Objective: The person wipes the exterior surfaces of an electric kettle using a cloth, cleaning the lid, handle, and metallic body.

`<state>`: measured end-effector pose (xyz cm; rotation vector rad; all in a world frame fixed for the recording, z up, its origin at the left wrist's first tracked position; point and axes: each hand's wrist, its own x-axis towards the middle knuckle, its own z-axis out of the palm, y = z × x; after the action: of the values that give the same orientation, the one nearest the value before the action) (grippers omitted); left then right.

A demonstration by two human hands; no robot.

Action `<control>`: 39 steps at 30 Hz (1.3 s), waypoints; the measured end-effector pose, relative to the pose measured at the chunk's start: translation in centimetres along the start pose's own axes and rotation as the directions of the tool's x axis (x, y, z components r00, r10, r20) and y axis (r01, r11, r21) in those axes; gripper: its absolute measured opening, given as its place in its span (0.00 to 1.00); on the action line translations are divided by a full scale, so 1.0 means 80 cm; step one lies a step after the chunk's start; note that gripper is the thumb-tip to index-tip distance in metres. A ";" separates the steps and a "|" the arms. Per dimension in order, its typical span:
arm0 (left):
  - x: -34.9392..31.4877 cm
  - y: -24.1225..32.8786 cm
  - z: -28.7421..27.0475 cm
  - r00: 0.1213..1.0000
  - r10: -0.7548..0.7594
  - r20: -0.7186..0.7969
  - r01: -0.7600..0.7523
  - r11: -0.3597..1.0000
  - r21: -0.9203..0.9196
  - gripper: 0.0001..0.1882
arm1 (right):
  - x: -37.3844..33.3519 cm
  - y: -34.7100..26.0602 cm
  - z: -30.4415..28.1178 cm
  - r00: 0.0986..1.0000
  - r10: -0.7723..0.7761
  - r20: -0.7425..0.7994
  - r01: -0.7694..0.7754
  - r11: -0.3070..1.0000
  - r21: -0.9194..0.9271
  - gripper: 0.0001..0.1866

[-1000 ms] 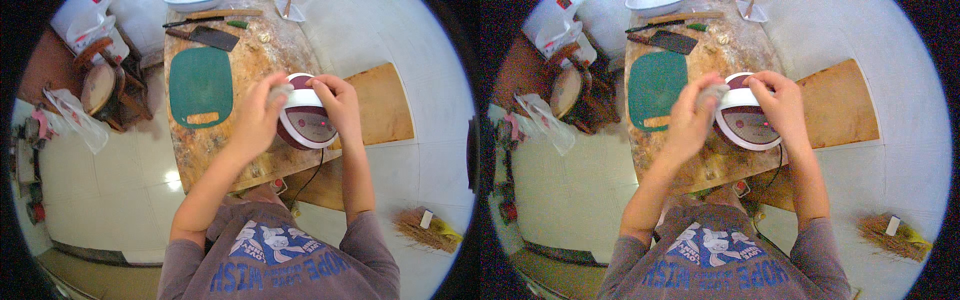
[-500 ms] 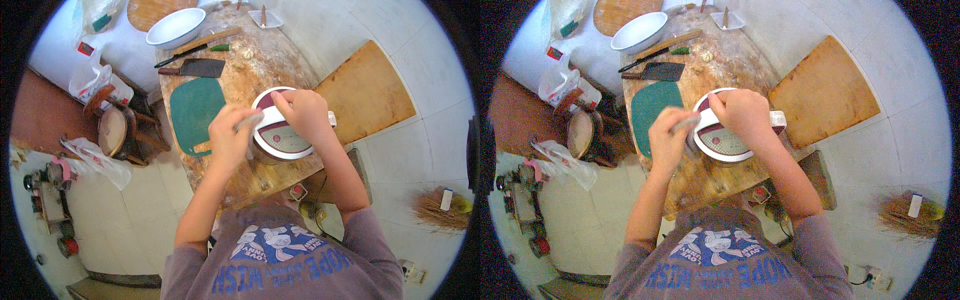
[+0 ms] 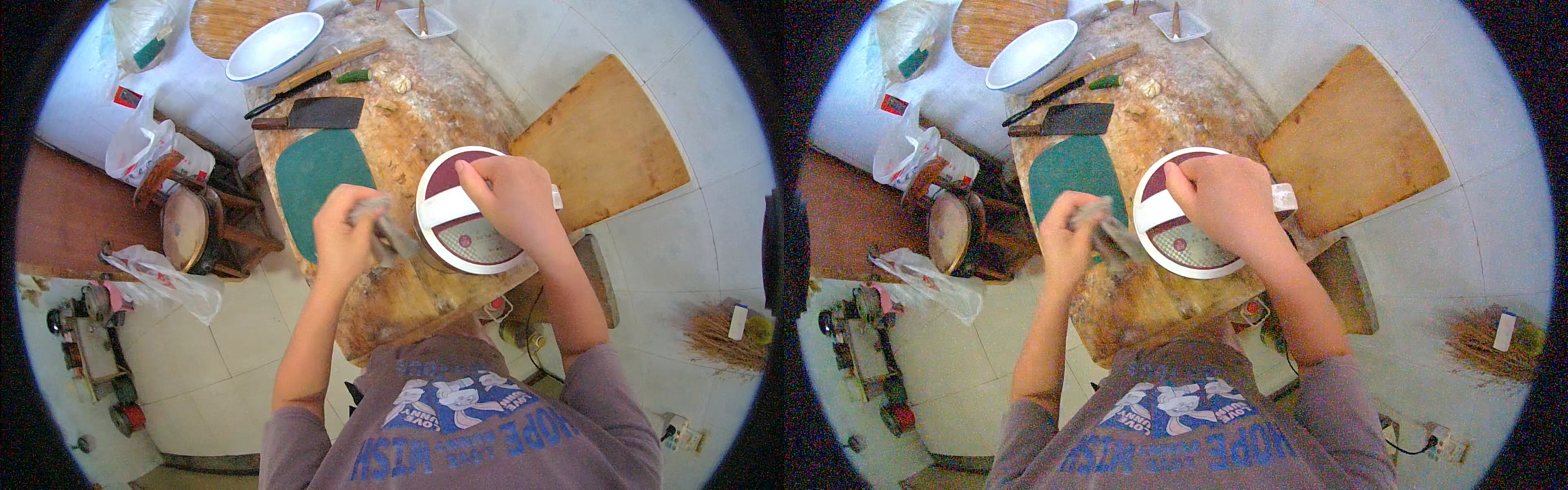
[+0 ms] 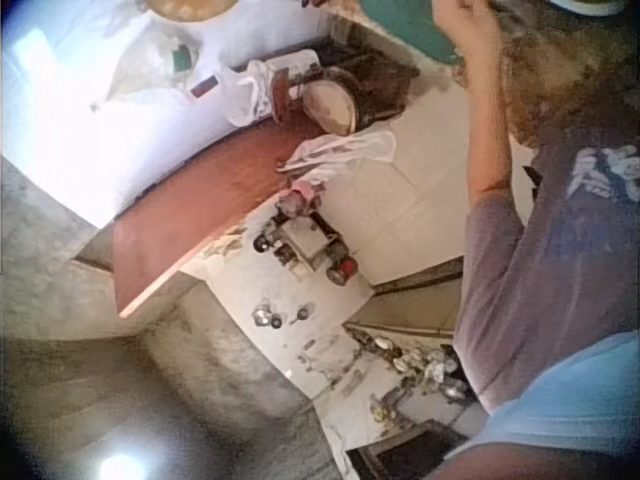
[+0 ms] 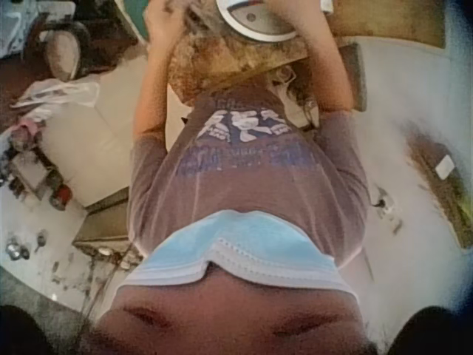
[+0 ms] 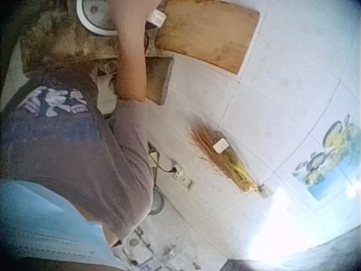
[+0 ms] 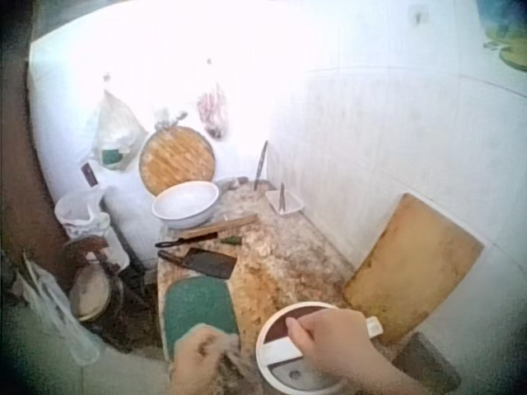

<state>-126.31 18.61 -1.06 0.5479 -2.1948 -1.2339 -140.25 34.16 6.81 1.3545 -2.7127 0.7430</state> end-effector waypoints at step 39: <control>-0.086 0.052 0.073 0.956 0.095 -0.279 -0.127 0.987 -0.101 0.10 | 0.000 -0.002 0.002 0.999 -0.033 -0.017 0.033 0.999 0.022 0.18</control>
<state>-125.17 28.42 -1.75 0.5063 -1.8838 -1.1456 -140.10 34.01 6.69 1.3878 -2.6703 0.7813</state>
